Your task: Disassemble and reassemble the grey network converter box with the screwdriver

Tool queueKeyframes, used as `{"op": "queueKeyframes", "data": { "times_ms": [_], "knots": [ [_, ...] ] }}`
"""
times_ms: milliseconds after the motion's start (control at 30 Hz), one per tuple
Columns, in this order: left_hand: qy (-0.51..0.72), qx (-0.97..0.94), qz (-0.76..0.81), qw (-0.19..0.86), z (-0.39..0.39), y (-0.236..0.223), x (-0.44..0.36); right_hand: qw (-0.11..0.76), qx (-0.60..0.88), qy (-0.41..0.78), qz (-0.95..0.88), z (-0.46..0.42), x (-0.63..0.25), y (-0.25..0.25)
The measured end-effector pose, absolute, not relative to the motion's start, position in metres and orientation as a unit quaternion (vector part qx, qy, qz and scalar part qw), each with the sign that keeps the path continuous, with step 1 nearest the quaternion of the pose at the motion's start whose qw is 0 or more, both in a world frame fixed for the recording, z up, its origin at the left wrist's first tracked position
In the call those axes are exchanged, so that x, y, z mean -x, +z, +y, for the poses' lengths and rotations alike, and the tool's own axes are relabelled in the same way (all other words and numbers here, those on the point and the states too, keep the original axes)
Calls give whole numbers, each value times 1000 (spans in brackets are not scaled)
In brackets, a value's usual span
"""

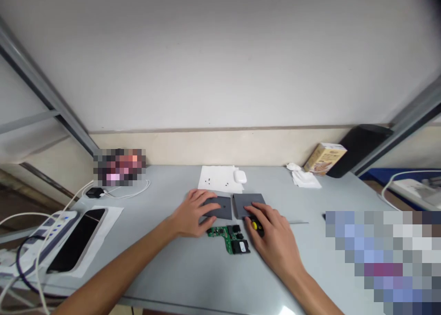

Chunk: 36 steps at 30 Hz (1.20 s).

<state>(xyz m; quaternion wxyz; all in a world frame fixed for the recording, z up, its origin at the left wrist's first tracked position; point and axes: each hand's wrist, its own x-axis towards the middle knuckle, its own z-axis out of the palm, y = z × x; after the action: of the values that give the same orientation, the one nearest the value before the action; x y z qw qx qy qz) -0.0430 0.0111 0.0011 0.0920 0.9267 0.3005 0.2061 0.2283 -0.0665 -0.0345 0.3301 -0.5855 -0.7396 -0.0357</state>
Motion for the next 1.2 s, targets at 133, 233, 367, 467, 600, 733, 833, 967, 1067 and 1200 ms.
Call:
{"op": "queueKeyframes", "data": {
  "times_ms": [133, 233, 367, 467, 600, 733, 833, 967, 1067, 1200],
  "knots": [
    [225, -942, 227, 102, 16, -1, 37, 305, 592, -64, -743, -68, -226, -35],
    [271, -938, 190, 101, 16, -3, 38, 296, 585, -70, -751, -68, -227, -35],
    [283, -939, 169, 101, 10, -4, 42, 272, 581, -69, -764, -71, -230, -36],
    [264, -945, 162, 108, 3, -4, 42, 261, 587, -76, -763, -72, -231, -37],
    [245, -952, 152, 106, -4, -5, 39, 251, 582, -72, -770, -71, -230, -36],
    [229, -954, 159, 106, -3, -6, 38, 242, 587, -60, -771, -71, -228, -34],
    [215, -958, 159, 102, -3, -6, 38, 239, 594, -56, -766, -71, -227, -35],
    [221, -958, 161, 90, -5, -6, 38, 243, 590, -50, -769, -70, -228, -36],
    [229, -957, 156, 83, -7, -6, 36, 248, 586, -58, -770, -70, -228, -37],
    [220, -960, 147, 90, -9, -7, 34, 245, 588, -84, -766, -70, -227, -36]
  ]
}}
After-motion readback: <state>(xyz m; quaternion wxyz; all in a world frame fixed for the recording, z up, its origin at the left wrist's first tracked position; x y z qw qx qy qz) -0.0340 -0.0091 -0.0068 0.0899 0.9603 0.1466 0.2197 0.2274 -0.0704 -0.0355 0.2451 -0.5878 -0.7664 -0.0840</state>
